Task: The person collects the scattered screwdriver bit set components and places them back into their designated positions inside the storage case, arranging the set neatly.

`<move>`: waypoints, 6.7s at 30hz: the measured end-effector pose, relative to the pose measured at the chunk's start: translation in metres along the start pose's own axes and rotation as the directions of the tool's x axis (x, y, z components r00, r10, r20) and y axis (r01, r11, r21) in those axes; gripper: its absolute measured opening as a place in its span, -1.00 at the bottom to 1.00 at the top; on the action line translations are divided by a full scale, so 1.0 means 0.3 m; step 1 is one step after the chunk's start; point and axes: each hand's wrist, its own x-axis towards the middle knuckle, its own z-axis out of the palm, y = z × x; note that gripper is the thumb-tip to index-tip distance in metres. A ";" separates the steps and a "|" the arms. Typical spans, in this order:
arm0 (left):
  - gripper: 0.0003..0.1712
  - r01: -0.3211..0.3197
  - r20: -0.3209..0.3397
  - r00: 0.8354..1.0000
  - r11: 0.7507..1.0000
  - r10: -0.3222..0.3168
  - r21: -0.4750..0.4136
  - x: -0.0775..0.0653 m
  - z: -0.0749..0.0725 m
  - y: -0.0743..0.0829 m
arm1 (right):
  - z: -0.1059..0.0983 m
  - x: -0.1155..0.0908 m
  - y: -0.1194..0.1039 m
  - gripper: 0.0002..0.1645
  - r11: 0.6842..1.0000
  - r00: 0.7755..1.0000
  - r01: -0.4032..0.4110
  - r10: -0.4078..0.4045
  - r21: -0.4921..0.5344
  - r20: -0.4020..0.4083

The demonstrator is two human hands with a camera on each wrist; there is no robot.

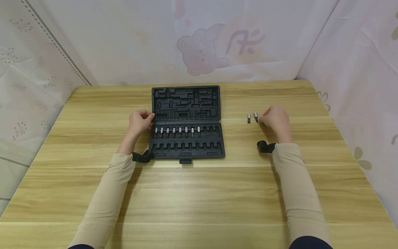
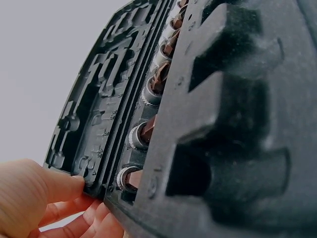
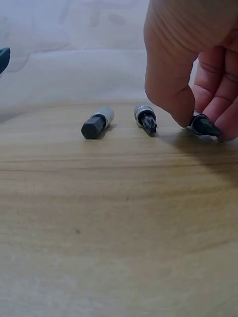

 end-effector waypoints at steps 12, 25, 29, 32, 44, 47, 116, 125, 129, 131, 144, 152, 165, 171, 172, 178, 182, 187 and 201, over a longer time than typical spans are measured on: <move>-0.78 -0.010 -0.001 1.000 1.000 0.010 -0.012 0.002 0.000 -0.003 | -0.004 -0.029 -0.035 -0.70 0.991 0.999 -0.039 0.037 0.127 0.017; -0.77 -0.004 -0.001 1.000 1.000 0.004 0.007 0.003 0.000 0.001 | -0.001 -0.069 -0.122 -0.72 0.974 0.997 -0.039 0.023 0.222 0.075; -0.77 -0.003 0.001 1.000 1.000 0.003 0.012 0.003 0.000 0.004 | 0.008 -0.078 -0.141 -0.72 0.974 0.997 -0.031 0.014 0.223 0.080; -0.76 -0.003 0.002 1.000 1.000 0.003 0.013 0.002 0.000 0.004 | 0.016 -0.088 -0.154 -0.74 0.974 0.997 -0.016 -0.002 0.225 0.080; -0.76 -0.010 -0.002 1.000 1.000 0.010 0.017 -0.001 -0.004 0.003 | 0.056 -0.124 -0.227 -0.76 0.969 0.993 0.029 -0.056 0.244 0.101; -0.76 -0.009 0.001 1.000 1.000 0.009 0.014 -0.002 -0.004 0.003 | 0.065 -0.130 -0.253 -0.77 0.964 0.991 0.047 -0.078 0.263 0.110; -0.76 -0.020 -0.013 1.000 1.000 0.020 0.017 0.003 0.001 -0.003 | 0.207 0.015 -0.572 -0.58 0.994 0.863 -0.069 0.103 -0.086 0.495; -0.76 -0.041 -0.017 0.999 0.999 0.042 0.018 0.005 0.002 -0.005 | 0.196 0.034 -0.619 -0.25 0.939 0.866 0.080 0.101 -0.334 0.490; -0.76 -0.049 -0.023 0.999 0.999 0.049 0.015 0.003 0.002 -0.003 | 0.194 0.021 -0.609 -0.45 0.936 0.879 0.109 0.066 -0.334 0.472; -0.76 -0.049 -0.022 0.999 0.999 0.050 0.014 0.003 0.002 -0.002 | 0.193 0.007 -0.601 -0.51 0.942 0.890 0.122 0.037 -0.314 0.455; -0.76 -0.027 -0.005 1.000 1.000 0.027 0.008 0.000 -0.004 -0.005 | 0.207 -0.044 -0.536 -0.54 0.989 0.925 0.146 -0.127 -0.027 0.359; -0.75 -0.023 0.003 1.000 1.000 0.023 0.004 -0.001 -0.006 0.003 | 0.171 -0.046 -0.490 -0.67 0.985 0.930 0.134 -0.163 0.107 0.330; -0.76 -0.013 -0.003 1.000 1.000 0.013 -0.001 0.000 -0.003 0.003 | 0.124 -0.038 -0.426 -0.71 0.985 0.957 0.115 -0.144 0.125 0.253; -0.77 -0.012 -0.006 1.000 1.000 0.012 -0.004 0.000 -0.003 0.002 | 0.107 -0.040 -0.393 -0.70 0.982 0.964 0.093 -0.131 0.167 0.232; -0.77 -0.012 -0.005 1.000 1.000 0.012 -0.007 0.000 -0.003 0.002 | 0.104 -0.040 -0.386 -0.70 0.980 0.965 0.087 -0.128 0.181 0.229; -0.76 -0.014 0.000 1.000 1.000 0.014 -0.008 -0.003 -0.003 0.002 | 0.090 -0.039 -0.338 -0.71 0.970 0.976 0.060 -0.107 0.236 0.192; -0.76 -0.013 -0.003 1.000 1.000 0.013 -0.002 -0.004 -0.005 0.004 | 0.076 -0.039 -0.307 -0.70 0.964 0.980 0.032 -0.082 0.264 0.180; -0.76 -0.005 -0.003 1.000 1.000 0.005 0.000 -0.004 -0.005 0.006 | 0.054 -0.037 -0.271 -0.69 0.960 0.985 0.017 -0.064 0.278 0.159; -0.76 -0.002 -0.003 1.000 1.000 0.002 0.011 -0.006 -0.005 0.007 | 0.006 -0.023 -0.167 -0.75 0.964 0.998 0.047 -0.056 0.262 0.026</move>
